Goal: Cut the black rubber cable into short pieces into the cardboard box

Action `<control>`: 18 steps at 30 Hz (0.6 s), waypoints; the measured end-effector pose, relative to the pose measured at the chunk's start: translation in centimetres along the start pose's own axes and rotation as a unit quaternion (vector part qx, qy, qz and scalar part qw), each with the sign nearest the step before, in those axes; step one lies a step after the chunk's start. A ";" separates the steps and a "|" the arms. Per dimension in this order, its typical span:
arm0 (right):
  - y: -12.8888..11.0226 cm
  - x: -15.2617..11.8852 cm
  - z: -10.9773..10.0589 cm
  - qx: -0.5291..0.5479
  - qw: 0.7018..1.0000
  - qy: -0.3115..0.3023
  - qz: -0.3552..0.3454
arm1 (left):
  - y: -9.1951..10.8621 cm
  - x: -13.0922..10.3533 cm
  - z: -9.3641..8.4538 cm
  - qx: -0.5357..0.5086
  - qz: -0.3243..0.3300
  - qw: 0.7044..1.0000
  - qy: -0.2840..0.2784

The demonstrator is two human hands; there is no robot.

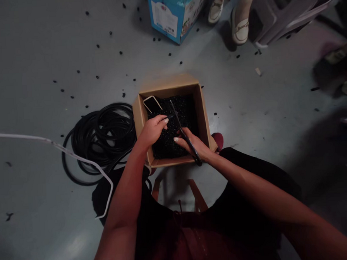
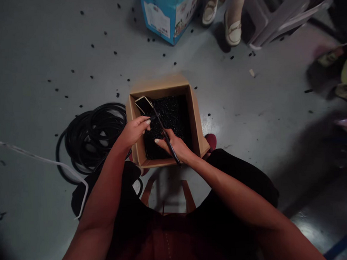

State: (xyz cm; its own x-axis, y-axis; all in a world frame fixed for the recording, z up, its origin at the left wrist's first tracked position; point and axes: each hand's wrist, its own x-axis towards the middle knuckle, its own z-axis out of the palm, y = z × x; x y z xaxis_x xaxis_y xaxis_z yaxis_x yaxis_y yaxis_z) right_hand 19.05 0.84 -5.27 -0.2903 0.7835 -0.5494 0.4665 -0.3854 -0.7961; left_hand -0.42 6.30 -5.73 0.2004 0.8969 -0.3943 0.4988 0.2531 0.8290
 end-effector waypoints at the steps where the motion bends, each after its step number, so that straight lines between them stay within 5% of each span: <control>1: 0.0 0.0 0.0 0.000 1.000 0.000 -0.003 | 0.0 0.0 0.0 -0.001 0.001 1.000 -0.001; 18: 0.8 0.2 0.4 -0.029 0.999 0.018 0.031 | 0.3 -0.2 0.2 0.091 -0.012 0.995 -0.037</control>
State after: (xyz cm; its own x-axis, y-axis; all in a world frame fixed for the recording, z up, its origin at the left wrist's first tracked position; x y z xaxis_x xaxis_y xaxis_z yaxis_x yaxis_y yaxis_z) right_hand 19.06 0.46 -6.12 -0.2303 0.7767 -0.5863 0.5297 -0.4053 -0.7450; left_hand -0.10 6.13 -5.52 0.2443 0.8606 -0.4468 0.6474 0.1983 0.7359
